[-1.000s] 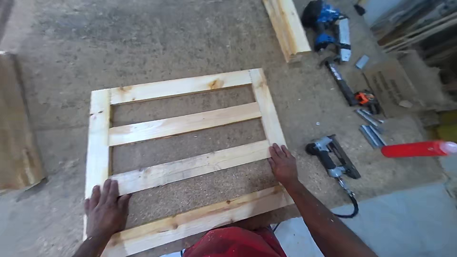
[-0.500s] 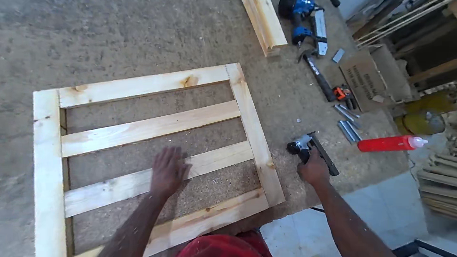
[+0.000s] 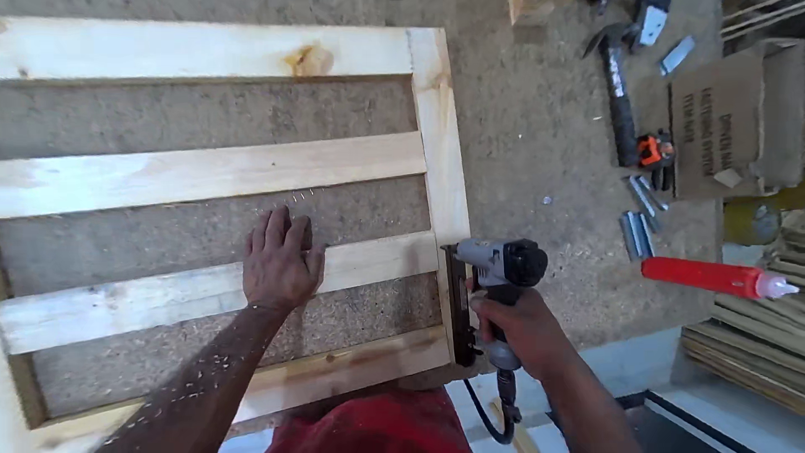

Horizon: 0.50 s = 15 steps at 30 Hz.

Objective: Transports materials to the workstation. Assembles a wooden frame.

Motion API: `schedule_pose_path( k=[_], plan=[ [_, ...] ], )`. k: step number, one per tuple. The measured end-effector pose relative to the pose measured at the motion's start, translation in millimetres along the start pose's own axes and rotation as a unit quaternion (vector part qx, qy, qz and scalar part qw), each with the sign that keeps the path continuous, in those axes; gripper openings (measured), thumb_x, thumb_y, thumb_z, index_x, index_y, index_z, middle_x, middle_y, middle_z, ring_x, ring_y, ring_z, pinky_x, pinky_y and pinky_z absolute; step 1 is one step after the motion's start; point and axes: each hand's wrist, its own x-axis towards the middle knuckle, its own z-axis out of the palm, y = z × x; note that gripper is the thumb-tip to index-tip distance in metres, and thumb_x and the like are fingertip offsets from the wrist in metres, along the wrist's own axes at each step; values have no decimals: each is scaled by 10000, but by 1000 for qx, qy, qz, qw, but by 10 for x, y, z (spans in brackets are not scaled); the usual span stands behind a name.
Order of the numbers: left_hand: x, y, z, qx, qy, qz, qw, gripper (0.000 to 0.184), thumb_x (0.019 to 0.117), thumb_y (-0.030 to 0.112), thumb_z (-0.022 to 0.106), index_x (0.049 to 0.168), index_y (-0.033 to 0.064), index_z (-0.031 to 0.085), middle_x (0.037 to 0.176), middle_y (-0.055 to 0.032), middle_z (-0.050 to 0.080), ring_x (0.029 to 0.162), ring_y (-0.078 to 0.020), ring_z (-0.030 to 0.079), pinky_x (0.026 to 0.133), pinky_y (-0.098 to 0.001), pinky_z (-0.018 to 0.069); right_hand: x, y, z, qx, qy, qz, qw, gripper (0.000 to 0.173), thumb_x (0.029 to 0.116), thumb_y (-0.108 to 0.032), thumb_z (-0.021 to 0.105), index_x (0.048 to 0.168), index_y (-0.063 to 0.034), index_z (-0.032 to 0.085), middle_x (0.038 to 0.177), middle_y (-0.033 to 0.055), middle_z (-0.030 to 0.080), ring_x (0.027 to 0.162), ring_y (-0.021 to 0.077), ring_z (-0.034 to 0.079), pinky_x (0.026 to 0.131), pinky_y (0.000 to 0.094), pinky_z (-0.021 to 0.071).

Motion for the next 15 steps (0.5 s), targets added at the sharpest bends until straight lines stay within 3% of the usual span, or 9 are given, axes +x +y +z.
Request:
schedule_pose_path(
  k=[4, 7, 10, 15],
  plan=[
    [7, 10, -11, 1, -5, -4, 1000, 700, 981, 622, 284, 1457, 182, 547, 1615, -145, 388, 1520, -368, 307, 1184, -596, 288, 222, -43, 130, -69, 15, -3, 997, 284, 913, -240, 699, 1158, -98, 707, 640, 112, 615, 510, 200, 589, 515, 330, 537],
    [6, 5, -7, 4, -7, -9, 1000, 704, 984, 630, 275, 1464, 189, 543, 1625, -139, 376, 1524, -367, 299, 1179, -597, 292, 294, -93, 213, -114, 66, 20, 991, 221, 938, -244, 711, 1101, -95, 718, 618, 100, 632, 496, 211, 607, 510, 353, 546],
    [18, 1, -10, 3, -15, -9, 1000, 695, 982, 639, 267, 1473, 227, 536, 1634, -134, 361, 1531, -368, 284, 1174, -604, 289, 343, -80, 163, -93, 66, 25, 993, 209, 946, -238, 683, 1040, -53, 707, 599, 114, 614, 498, 222, 608, 529, 363, 558],
    [35, 2, -28, 2, -41, -7, 999, 686, 986, 666, 226, 1492, 308, 518, 1657, -138, 315, 1544, -392, 236, 1169, -629, 269, 377, -42, 197, -107, 56, 16, 993, 238, 935, -231, 699, 1115, -75, 712, 607, 117, 615, 493, 221, 600, 513, 353, 551]
  ],
)
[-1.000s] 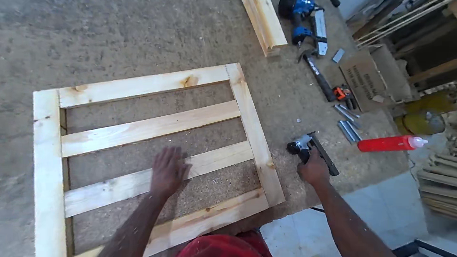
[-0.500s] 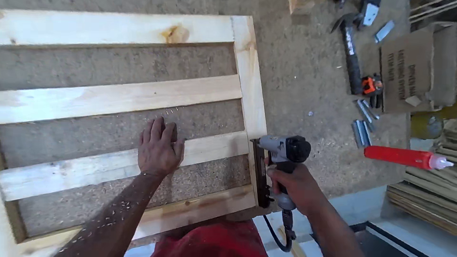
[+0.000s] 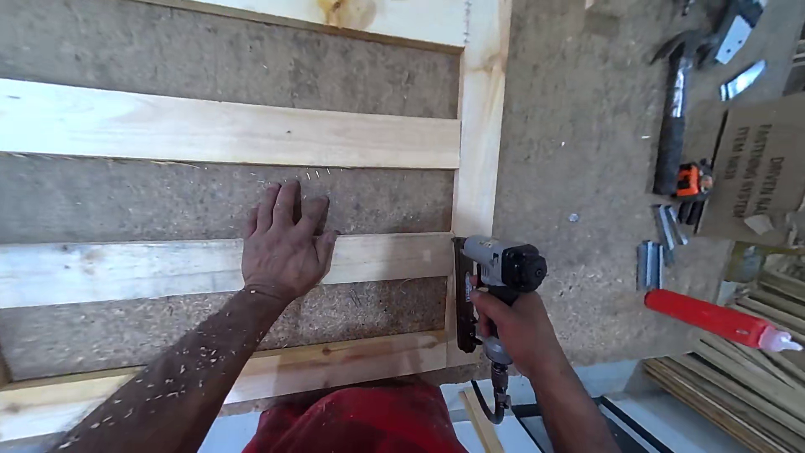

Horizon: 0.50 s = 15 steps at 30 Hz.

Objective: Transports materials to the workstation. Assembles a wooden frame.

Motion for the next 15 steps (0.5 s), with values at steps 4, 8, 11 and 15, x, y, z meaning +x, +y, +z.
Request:
schedule_pose_path(
  k=[4, 8, 11, 15],
  plan=[
    [9, -22, 16, 11, 7, 8, 1000, 708, 980, 694, 183, 1501, 337, 502, 1664, -151, 304, 1545, -404, 235, 1171, -636, 266, 8, 1, 8, -10, -3, -3, 1000, 233, 943, -224, 686, 1124, -81, 713, 605, 113, 610, 492, 219, 597, 506, 353, 549],
    [6, -20, 14, 12, -1, 4, 1000, 721, 978, 702, 160, 1512, 347, 490, 1670, -144, 294, 1550, -398, 224, 1171, -632, 262, -10, -8, 21, -25, -2, 3, 1000, 181, 957, -210, 686, 1062, -64, 699, 604, 122, 612, 491, 224, 598, 501, 349, 543],
    [12, -25, 18, 10, 0, 4, 1000, 708, 979, 694, 173, 1512, 350, 490, 1672, -135, 293, 1556, -389, 213, 1178, -629, 256, -28, 35, 27, -36, -1, 0, 999, 188, 956, -242, 689, 1003, -60, 688, 600, 124, 612, 494, 238, 607, 502, 362, 551],
    [6, -27, 9, 7, -3, 5, 1000, 696, 980, 681, 194, 1516, 343, 483, 1676, -133, 286, 1556, -388, 212, 1172, -632, 263, -107, 102, 32, -42, -6, -1, 999, 233, 958, -298, 702, 1042, -81, 697, 604, 123, 615, 493, 234, 602, 497, 357, 543]
  ],
)
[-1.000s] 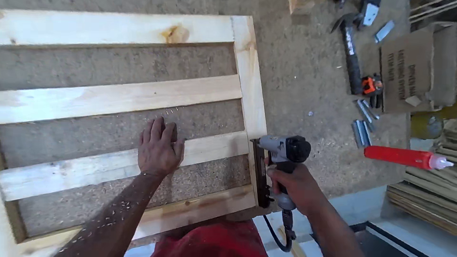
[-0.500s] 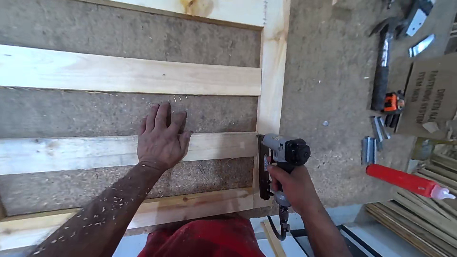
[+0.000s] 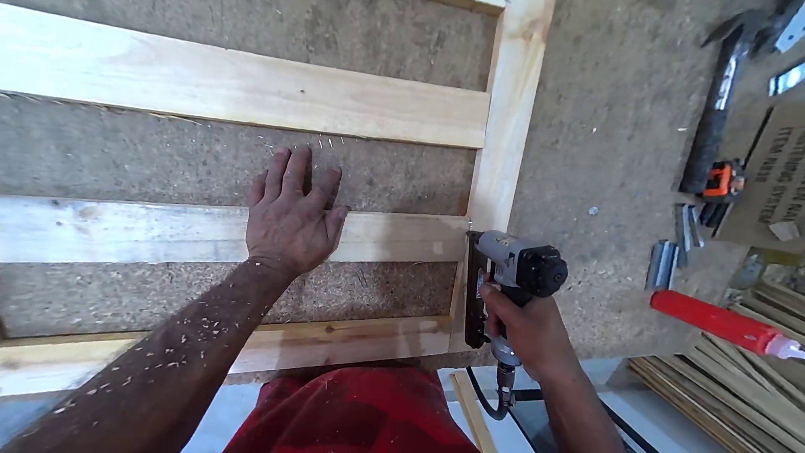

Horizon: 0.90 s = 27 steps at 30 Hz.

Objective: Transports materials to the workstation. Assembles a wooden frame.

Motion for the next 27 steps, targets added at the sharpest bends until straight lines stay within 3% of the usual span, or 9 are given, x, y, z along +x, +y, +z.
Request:
schedule_pose_path(
  k=[10, 13, 21, 25, 27],
  plan=[
    [12, 0, -6, -1, 4, 2, 1000, 702, 980, 687, 197, 1517, 336, 484, 1675, -131, 287, 1554, -390, 217, 1171, -637, 260, -180, 189, 69, -22, 5, -1, 1000, 233, 947, -328, 704, 1063, -125, 712, 617, 88, 639, 495, 212, 617, 483, 343, 546],
    [10, 3, -6, -1, -1, 0, 1000, 705, 976, 691, 187, 1519, 346, 477, 1679, -126, 280, 1556, -383, 213, 1171, -635, 256, -228, 250, 91, -17, 8, 8, 1000, 218, 947, -329, 706, 1011, -121, 710, 611, 88, 631, 490, 210, 607, 486, 345, 539],
    [10, 3, -14, -7, 12, 5, 1000, 694, 984, 680, 202, 1523, 336, 472, 1675, -129, 288, 1552, -392, 220, 1155, -651, 271, -291, 362, 115, -25, 10, 13, 1000, 264, 945, -361, 707, 1050, -118, 709, 613, 67, 636, 496, 199, 617, 495, 342, 553],
    [-15, 19, -8, -11, 12, 3, 1000, 696, 987, 674, 208, 1514, 315, 487, 1675, -130, 288, 1554, -391, 217, 1164, -646, 268, -305, 252, 52, -31, 4, 26, 999, 291, 957, -372, 706, 957, -81, 698, 616, 80, 640, 506, 213, 628, 514, 368, 569],
    [-36, 2, -65, -48, 27, 8, 998, 694, 1002, 670, 268, 1492, 250, 523, 1642, -123, 357, 1544, -374, 254, 1178, -637, 267, -287, -3, -83, -6, -3, -1, 1000, 353, 971, -403, 669, 935, -52, 675, 619, 85, 630, 520, 225, 634, 536, 388, 585]
  ],
)
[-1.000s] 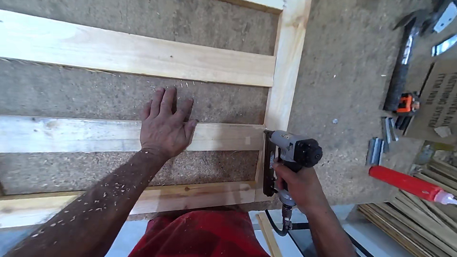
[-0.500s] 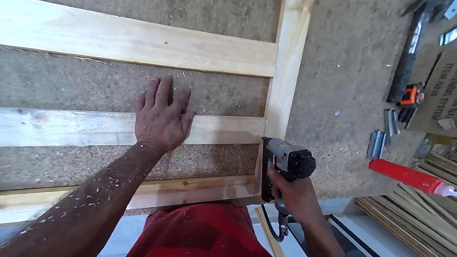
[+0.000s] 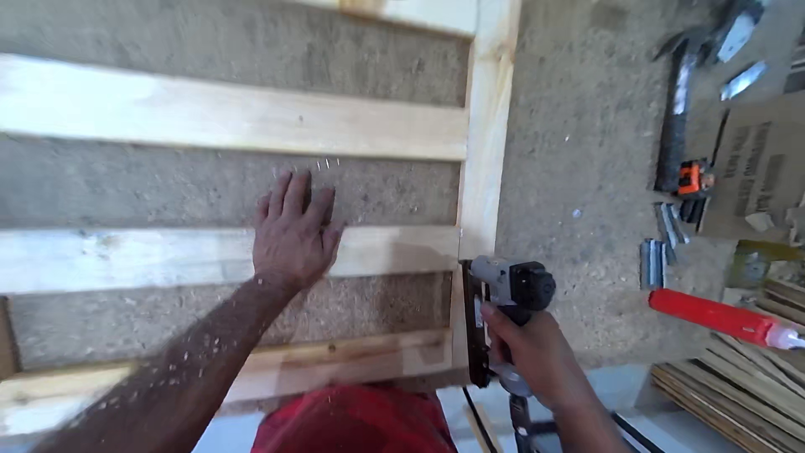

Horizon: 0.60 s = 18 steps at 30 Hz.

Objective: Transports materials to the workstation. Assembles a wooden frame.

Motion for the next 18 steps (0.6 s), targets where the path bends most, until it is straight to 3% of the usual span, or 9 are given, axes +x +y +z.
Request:
schedule_pose_path(
  k=[3, 6, 10, 13, 14, 15, 16, 17, 18],
  plan=[
    [197, 21, -173, -80, 82, 35, 993, 596, 1030, 583, 412, 1334, 123, 639, 1381, -134, 612, 1389, -359, 481, 1120, -603, 379, 125, -606, -270, 76, 12, -48, 996, 359, 1004, -396, 622, 1010, -42, 680, 628, 86, 615, 533, 215, 624, 562, 394, 592],
    [710, 77, -432, -82, 138, 71, 984, 494, 1030, 484, 494, 1242, 84, 691, 1263, -194, 661, 1277, -418, 562, 1060, -627, 428, 404, -1205, -456, 108, 5, -61, 992, 373, 1039, -412, 577, 1142, -68, 678, 636, 27, 567, 513, 153, 582, 541, 356, 585],
    [1162, 164, -666, -135, 89, 33, 986, 522, 1027, 475, 538, 1297, 40, 642, 1370, -218, 586, 1328, -424, 512, 1108, -604, 397, 573, -1528, -508, 102, -21, -10, 995, 409, 1033, -490, 559, 1098, -91, 620, 637, 17, 538, 494, 152, 583, 539, 378, 612],
    [733, 668, -899, -344, -56, 9, 937, 416, 1060, 428, 505, 1167, 77, 702, 1095, -90, 715, 994, -217, 701, 873, -467, 591, 160, -1246, -413, -61, 20, -71, 995, 350, 988, -427, 669, 1058, -84, 650, 641, 70, 611, 501, 200, 604, 488, 402, 566],
    [506, 886, -980, -471, -191, -16, 861, 502, 1090, 468, 376, 1179, 92, 696, 1052, -53, 735, 924, -172, 722, 819, -419, 621, -52, -1111, -321, -167, 41, -84, 981, 338, 938, -428, 739, 1072, -129, 658, 662, 62, 649, 530, 213, 634, 484, 428, 563],
    [297, 1075, -1002, -596, -347, -40, 723, 714, 1070, 608, 210, 1257, 79, 651, 1096, -74, 734, 937, -193, 732, 816, -418, 632, -257, -949, -197, -263, 44, -84, 960, 385, 895, -431, 777, 1164, -184, 657, 742, 48, 683, 629, 223, 673, 557, 472, 580],
    [108, 1255, -975, -673, -463, -68, 573, 888, 978, 784, 199, 1307, 71, 613, 1126, -115, 729, 963, -242, 736, 827, -458, 631, -436, -753, -59, -337, 25, -89, 937, 466, 881, -380, 769, 1288, -204, 628, 856, 65, 720, 756, 265, 713, 657, 531, 595],
    [-51, 1426, -939, -699, -528, -96, 472, 867, 940, 814, 313, 1313, 85, 596, 1132, -119, 717, 992, -251, 724, 848, -469, 625, -585, -540, 62, -383, 0, -107, 917, 581, 864, -286, 762, 1400, -165, 572, 947, 121, 736, 843, 338, 730, 713, 591, 595],
    [-207, 1579, -902, -703, -555, -140, 423, 665, 978, 665, 484, 1275, 80, 595, 1087, -107, 716, 970, -227, 714, 852, -441, 613, -722, -326, 149, -405, -10, -130, 905, 690, 834, -199, 780, 1465, -99, 521, 1015, 169, 733, 905, 387, 728, 760, 605, 592]
  ],
)
